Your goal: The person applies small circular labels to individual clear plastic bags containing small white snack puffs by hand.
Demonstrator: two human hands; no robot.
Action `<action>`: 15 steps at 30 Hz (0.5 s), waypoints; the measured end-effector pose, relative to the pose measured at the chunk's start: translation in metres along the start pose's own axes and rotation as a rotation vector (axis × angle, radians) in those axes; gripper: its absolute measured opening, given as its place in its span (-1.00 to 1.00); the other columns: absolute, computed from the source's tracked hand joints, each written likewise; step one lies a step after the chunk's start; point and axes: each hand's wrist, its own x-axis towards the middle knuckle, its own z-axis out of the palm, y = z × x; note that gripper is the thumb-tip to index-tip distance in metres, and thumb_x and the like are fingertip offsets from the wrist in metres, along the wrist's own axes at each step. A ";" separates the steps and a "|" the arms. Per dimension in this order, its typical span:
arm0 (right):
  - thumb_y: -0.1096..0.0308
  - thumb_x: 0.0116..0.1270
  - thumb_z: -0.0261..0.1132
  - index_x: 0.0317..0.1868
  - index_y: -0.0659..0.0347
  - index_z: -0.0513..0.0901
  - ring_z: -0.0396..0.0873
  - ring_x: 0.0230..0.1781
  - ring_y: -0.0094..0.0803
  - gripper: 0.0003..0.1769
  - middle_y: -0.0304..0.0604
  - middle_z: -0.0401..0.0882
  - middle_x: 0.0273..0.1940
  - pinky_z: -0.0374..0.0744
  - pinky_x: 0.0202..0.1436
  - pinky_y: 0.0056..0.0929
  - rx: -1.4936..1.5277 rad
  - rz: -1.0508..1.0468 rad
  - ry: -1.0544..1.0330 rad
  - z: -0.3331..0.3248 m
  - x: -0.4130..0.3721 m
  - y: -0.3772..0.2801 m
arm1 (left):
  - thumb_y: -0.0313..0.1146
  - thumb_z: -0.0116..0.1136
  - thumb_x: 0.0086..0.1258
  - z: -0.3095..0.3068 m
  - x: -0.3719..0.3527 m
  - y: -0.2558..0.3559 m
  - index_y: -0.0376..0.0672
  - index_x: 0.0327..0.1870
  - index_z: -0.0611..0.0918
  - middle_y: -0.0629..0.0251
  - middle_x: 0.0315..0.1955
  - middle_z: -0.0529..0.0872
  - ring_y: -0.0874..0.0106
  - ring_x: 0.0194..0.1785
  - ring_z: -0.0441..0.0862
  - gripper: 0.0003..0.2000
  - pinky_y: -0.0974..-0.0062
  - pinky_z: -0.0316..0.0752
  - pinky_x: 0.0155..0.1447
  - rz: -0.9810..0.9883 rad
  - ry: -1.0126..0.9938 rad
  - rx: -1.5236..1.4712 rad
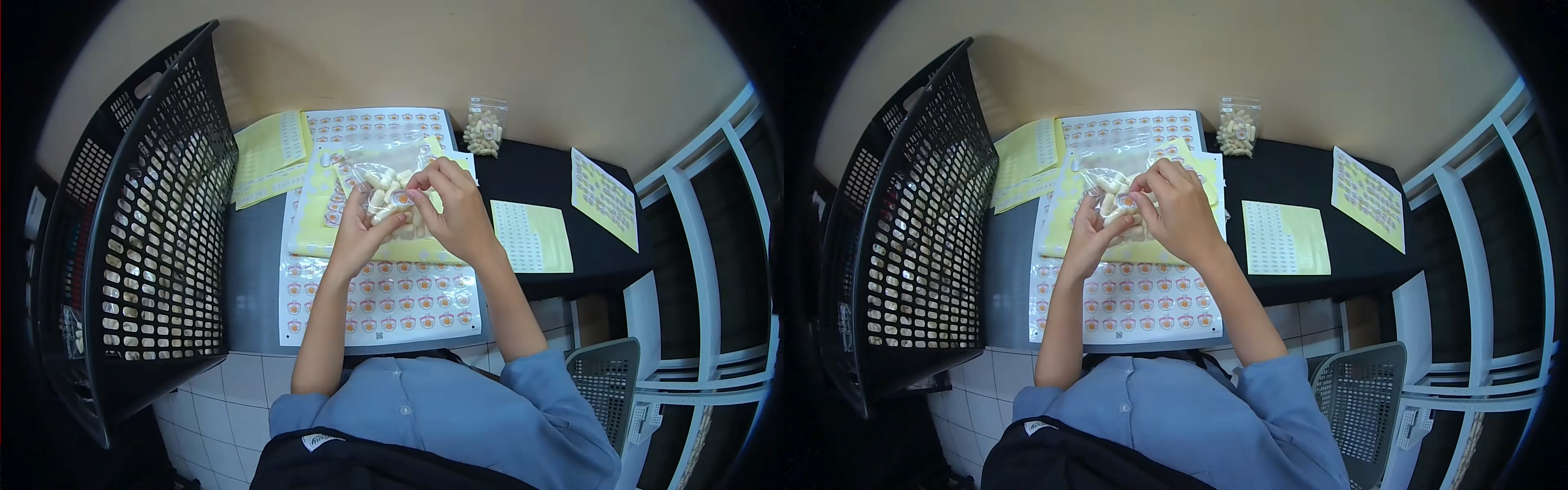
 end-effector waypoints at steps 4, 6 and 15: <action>0.42 0.05 0.20 -0.46 0.27 0.50 0.38 -0.39 -0.28 -0.90 -0.18 0.37 -0.47 0.33 -0.21 -0.35 0.022 0.024 -0.011 0.000 -0.003 0.004 | -0.60 0.12 0.08 0.004 0.000 0.000 -0.32 0.03 0.23 0.14 -0.13 0.47 0.45 -0.10 0.52 -0.53 0.59 0.50 -0.09 0.004 -0.013 -0.001; 0.42 0.05 0.20 -0.46 0.28 0.50 0.38 -0.38 -0.28 -0.90 -0.18 0.37 -0.47 0.33 -0.20 -0.34 0.016 0.020 -0.006 0.000 -0.003 0.005 | -0.60 0.13 0.08 0.005 0.001 0.000 -0.33 0.03 0.23 0.14 -0.12 0.47 0.45 -0.09 0.51 -0.52 0.59 0.49 -0.09 0.014 -0.012 -0.001; 0.45 0.04 0.19 -0.47 0.27 0.48 0.39 -0.35 -0.26 -0.92 -0.17 0.38 -0.45 0.34 -0.19 -0.34 -0.025 0.004 0.009 -0.001 -0.005 0.004 | -0.61 0.13 0.06 0.010 0.000 0.002 -0.34 0.02 0.21 0.11 -0.10 0.44 0.42 -0.08 0.51 -0.51 0.58 0.49 -0.08 0.039 -0.028 0.037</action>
